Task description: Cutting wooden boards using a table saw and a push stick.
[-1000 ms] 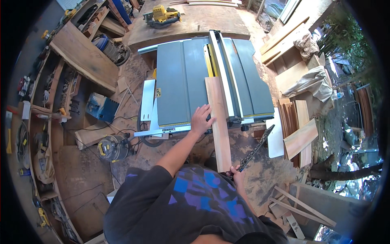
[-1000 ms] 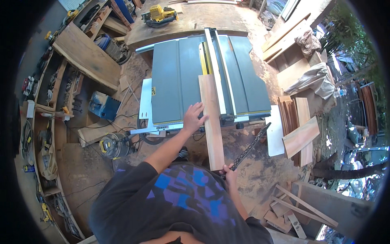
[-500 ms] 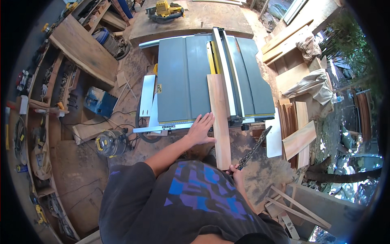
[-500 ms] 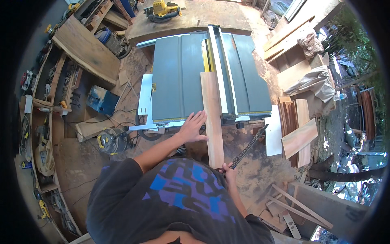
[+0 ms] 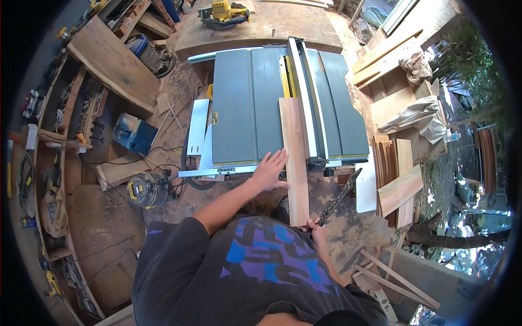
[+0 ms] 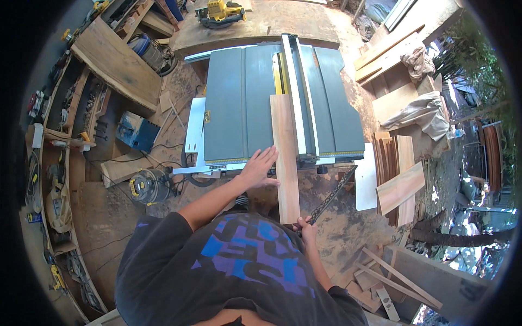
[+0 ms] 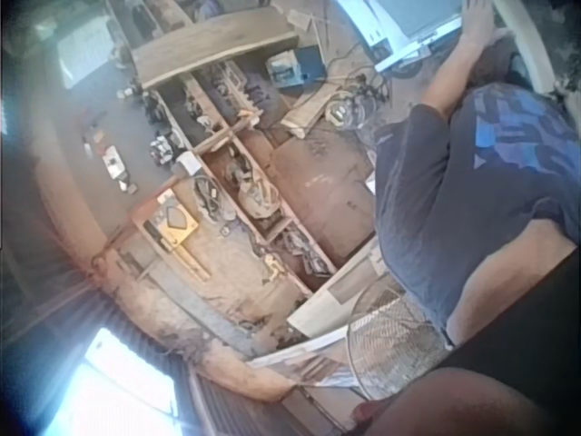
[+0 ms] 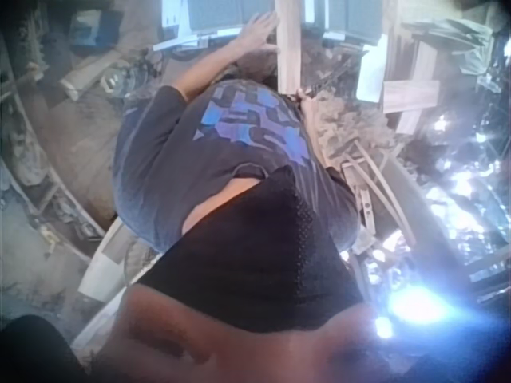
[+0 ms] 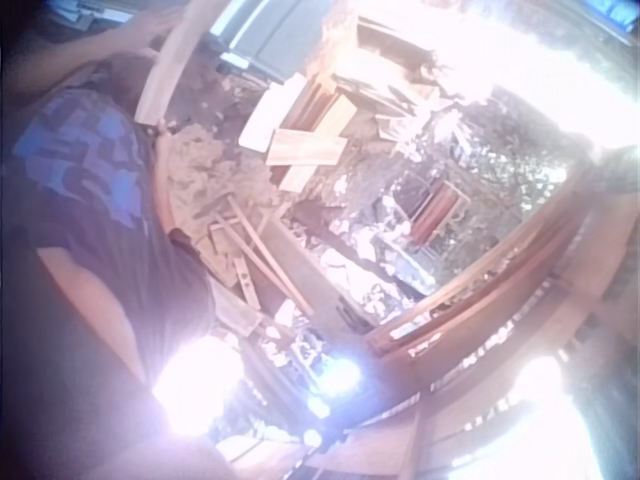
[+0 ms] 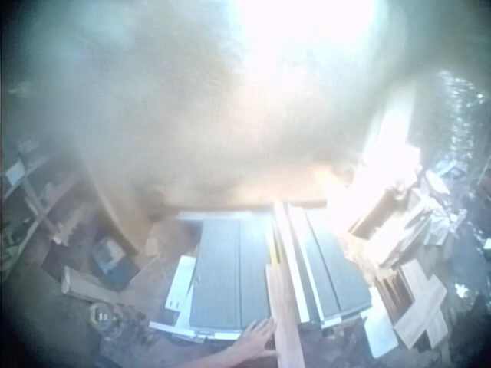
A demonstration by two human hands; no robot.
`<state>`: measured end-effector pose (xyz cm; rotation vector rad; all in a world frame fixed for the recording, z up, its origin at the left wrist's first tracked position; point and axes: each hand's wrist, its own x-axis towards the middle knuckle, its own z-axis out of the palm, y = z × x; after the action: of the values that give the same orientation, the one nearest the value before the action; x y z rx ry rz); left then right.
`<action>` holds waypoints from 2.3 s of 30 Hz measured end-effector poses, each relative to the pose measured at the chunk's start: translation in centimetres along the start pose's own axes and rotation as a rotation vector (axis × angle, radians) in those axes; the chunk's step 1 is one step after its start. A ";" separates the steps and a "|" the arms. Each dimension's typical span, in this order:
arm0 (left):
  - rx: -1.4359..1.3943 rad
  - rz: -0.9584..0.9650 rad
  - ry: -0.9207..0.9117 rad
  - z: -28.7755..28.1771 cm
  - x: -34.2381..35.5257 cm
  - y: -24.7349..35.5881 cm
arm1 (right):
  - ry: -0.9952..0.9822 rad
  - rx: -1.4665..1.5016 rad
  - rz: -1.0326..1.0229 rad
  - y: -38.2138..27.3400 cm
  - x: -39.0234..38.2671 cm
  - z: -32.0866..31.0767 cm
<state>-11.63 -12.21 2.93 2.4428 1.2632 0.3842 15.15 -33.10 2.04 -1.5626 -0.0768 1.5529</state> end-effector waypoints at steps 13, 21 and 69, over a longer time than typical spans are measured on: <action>0.003 -0.046 -0.075 -0.9 2.6 -2.0 | 0.034 0.106 -0.046 -0.1 3.6 1.8; 0.030 -0.125 -0.162 -2.1 5.3 -3.1 | 0.103 0.123 -0.103 -1.1 5.3 4.5; 0.076 -0.067 -0.052 -1.7 5.5 -3.9 | 0.019 -1.269 -0.783 -4.5 -19.9 -0.8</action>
<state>-12.03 -5.29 3.16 2.4484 1.3568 0.2573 14.01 -43.00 19.90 -2.0218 -1.7052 0.7795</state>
